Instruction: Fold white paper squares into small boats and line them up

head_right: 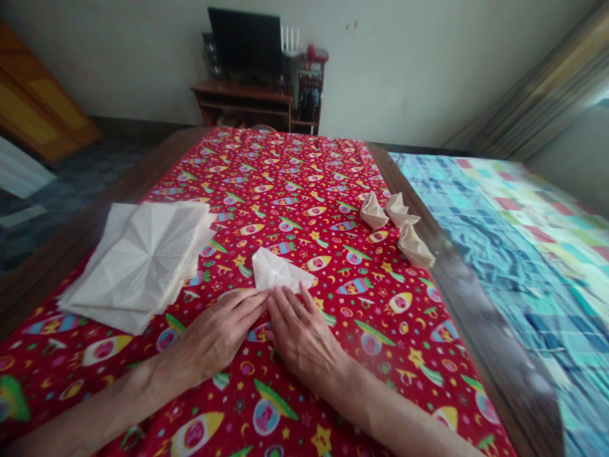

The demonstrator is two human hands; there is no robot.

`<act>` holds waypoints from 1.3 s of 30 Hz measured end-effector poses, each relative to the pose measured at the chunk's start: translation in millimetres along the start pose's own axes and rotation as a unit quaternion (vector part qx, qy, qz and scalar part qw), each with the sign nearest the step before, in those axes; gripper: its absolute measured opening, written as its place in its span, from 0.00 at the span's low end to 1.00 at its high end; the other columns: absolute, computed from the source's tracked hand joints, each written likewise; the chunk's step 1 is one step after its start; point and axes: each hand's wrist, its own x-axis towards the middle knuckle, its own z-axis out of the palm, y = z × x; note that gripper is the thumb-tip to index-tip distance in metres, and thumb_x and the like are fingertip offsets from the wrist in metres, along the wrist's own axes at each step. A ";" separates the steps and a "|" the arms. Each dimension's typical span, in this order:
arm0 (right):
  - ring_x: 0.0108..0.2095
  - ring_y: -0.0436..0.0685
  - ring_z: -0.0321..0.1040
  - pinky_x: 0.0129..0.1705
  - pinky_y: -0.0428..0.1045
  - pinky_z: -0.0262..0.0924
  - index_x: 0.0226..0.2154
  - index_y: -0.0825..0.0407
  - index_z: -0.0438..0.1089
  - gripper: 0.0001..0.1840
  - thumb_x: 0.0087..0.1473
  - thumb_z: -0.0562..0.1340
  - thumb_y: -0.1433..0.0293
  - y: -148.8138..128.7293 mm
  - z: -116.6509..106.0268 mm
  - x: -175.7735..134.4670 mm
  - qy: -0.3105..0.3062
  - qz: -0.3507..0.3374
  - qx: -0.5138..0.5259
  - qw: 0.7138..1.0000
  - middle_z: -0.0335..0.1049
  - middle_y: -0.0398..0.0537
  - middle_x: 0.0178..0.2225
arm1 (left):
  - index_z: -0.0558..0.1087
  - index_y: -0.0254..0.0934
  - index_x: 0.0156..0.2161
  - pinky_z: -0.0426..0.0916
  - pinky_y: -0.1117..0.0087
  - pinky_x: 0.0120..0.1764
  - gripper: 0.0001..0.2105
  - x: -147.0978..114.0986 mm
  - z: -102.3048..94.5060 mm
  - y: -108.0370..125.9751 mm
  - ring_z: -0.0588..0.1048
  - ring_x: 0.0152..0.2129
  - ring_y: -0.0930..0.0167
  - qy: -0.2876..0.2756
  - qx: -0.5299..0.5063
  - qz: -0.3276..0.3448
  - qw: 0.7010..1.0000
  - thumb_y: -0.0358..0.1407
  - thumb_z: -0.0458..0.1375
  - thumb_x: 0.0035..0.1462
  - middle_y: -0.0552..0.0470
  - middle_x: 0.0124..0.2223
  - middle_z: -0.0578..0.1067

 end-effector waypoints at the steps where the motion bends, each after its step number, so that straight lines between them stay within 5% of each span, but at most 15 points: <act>1: 0.59 0.66 0.56 0.59 0.62 0.56 0.56 0.66 0.61 0.23 0.63 0.51 0.69 -1.9 1.6 1.7 0.002 -0.007 0.006 1.000 0.61 0.62 0.57 | 0.60 0.27 0.60 0.58 0.60 0.59 0.24 -1.2 0.1 -0.7 0.60 0.57 0.64 0.002 -0.003 0.002 1.000 0.23 0.46 0.58 0.44 0.60 0.64; 8: 0.56 0.65 0.61 0.57 0.57 0.61 0.51 0.66 0.67 0.20 0.61 0.53 0.70 1.1 2.3 -2.6 0.021 -0.006 -0.013 1.000 0.66 0.64 0.53 | 0.59 0.29 0.60 0.57 0.59 0.61 0.23 -10.7 -3.2 -7.5 0.57 0.60 0.66 0.008 -0.042 0.018 0.999 0.22 0.46 0.59 0.45 0.61 0.63; 16: 0.55 0.65 0.62 0.55 0.58 0.63 0.51 0.66 0.68 0.19 0.61 0.54 0.71 -0.3 5.1 -3.5 0.038 -0.011 -0.023 0.999 0.67 0.64 0.52 | 0.67 0.35 0.55 0.67 0.69 0.53 0.20 0.6 -6.6 -29.5 0.70 0.50 0.72 0.075 -0.202 -0.004 0.976 0.22 0.45 0.60 0.47 0.51 0.73; 22: 0.55 0.64 0.62 0.54 0.59 0.63 0.50 0.62 0.67 0.18 0.61 0.53 0.73 3.5 5.6 -2.9 0.046 0.007 0.013 0.999 0.68 0.60 0.52 | 0.68 0.38 0.55 0.69 0.68 0.48 0.21 15.8 -1.1 -39.0 0.70 0.45 0.70 0.077 -0.187 0.007 0.979 0.22 0.46 0.60 0.47 0.47 0.71; 27: 0.43 0.57 0.68 0.44 0.52 0.65 0.40 0.54 0.71 0.11 0.62 0.54 0.71 25.8 7.1 14.0 0.023 0.066 0.114 0.991 0.73 0.52 0.41 | 0.70 0.34 0.51 0.69 0.63 0.48 0.17 17.3 3.2 -38.1 0.68 0.45 0.67 0.088 -0.135 0.032 0.986 0.23 0.47 0.61 0.45 0.49 0.70; 33: 0.38 0.57 0.64 0.36 0.49 0.61 0.43 0.52 0.67 0.16 0.56 0.60 0.59 39.9 10.3 32.2 0.008 0.158 0.132 0.979 0.67 0.51 0.37 | 0.67 0.33 0.55 0.68 0.61 0.52 0.20 10.7 1.5 -36.0 0.66 0.48 0.67 0.076 -0.123 0.031 0.989 0.22 0.46 0.60 0.45 0.52 0.70; 39: 0.30 0.51 0.63 0.31 0.45 0.55 0.32 0.51 0.68 0.07 0.57 0.60 0.65 42.4 16.2 37.9 0.008 0.188 0.201 0.961 0.67 0.43 0.28 | 0.66 0.32 0.55 0.68 0.61 0.52 0.20 10.0 1.9 -34.8 0.66 0.48 0.67 0.068 -0.114 0.024 0.991 0.21 0.46 0.60 0.46 0.53 0.70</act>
